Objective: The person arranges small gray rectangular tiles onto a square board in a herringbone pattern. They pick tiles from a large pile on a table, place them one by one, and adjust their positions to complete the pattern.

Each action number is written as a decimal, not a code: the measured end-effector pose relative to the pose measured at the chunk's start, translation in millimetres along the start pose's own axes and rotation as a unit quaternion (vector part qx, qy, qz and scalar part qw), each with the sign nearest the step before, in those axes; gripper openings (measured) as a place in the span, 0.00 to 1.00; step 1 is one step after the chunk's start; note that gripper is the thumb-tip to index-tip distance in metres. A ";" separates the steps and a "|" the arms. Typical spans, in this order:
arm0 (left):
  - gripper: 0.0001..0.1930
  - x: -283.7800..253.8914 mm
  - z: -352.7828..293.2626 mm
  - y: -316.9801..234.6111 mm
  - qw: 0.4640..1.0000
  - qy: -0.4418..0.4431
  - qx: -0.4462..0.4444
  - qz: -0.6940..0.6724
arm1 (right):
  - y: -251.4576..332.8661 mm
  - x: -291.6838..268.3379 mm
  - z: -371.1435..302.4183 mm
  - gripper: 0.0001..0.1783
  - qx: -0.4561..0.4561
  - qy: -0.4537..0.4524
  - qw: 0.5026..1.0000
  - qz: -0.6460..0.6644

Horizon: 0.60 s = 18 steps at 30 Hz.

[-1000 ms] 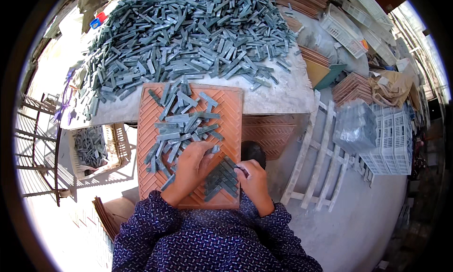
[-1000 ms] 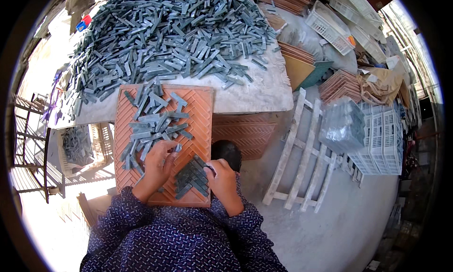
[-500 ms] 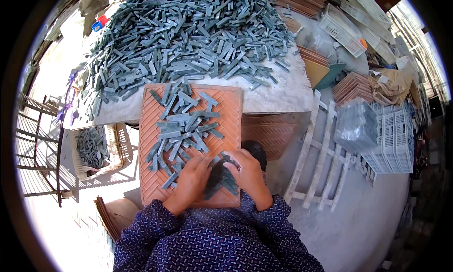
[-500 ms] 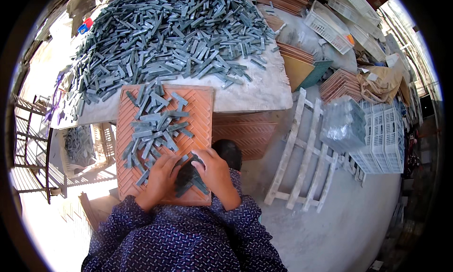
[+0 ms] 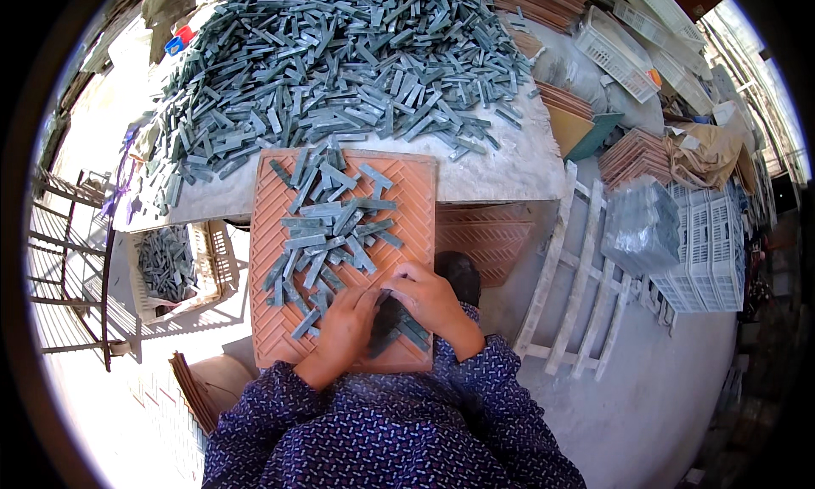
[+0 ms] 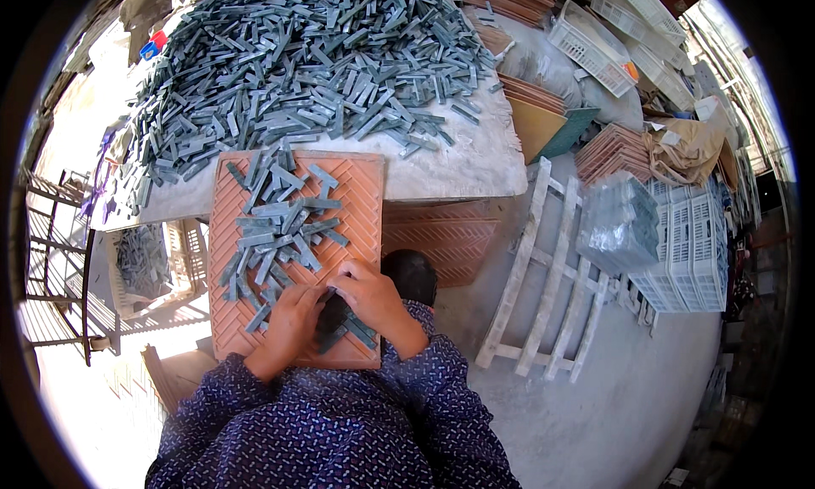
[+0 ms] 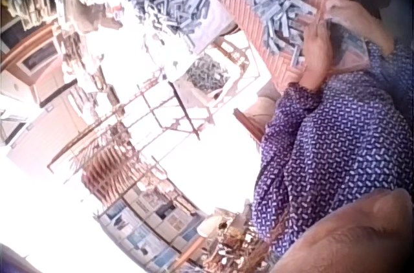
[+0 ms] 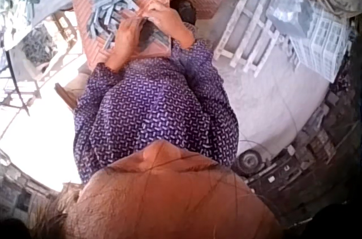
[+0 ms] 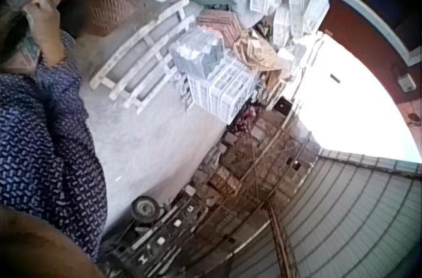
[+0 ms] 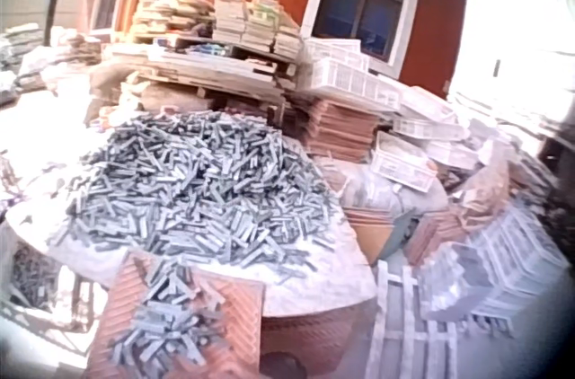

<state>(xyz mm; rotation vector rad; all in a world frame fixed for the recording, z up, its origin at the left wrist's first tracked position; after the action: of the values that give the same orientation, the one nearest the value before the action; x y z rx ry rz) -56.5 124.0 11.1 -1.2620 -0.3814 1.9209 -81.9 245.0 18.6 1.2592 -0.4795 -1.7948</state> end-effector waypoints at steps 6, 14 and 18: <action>0.17 -9.7 0.9 -7.7 0.999 0.004 0.010 -0.031 | -0.2 7.0 7.3 0.10 -0.039 0.051 0.998 -0.030; 0.17 -8.0 -2.6 1.0 1.000 0.018 -0.018 -0.016 | -14.4 -23.9 25.9 0.11 0.041 -0.052 0.997 0.028; 0.17 -0.6 -5.3 8.6 0.999 0.038 -0.028 -0.020 | -24.5 -25.5 37.2 0.11 0.036 -0.072 0.997 0.014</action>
<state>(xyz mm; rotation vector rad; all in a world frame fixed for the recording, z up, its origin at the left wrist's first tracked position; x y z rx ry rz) -55.7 117.1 3.7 -1.3493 -0.4206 1.8353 -122.9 273.3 30.8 1.1720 -0.6447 -1.8669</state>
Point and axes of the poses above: each hand's wrist, its own z-axis towards the middle knuckle, its own x-axis out of the palm, y = z × x, the point moved 9 cm from there along z, towards the middle knuckle, and after that the axes turned 15 degrees about -y, right-handed, at the moved point
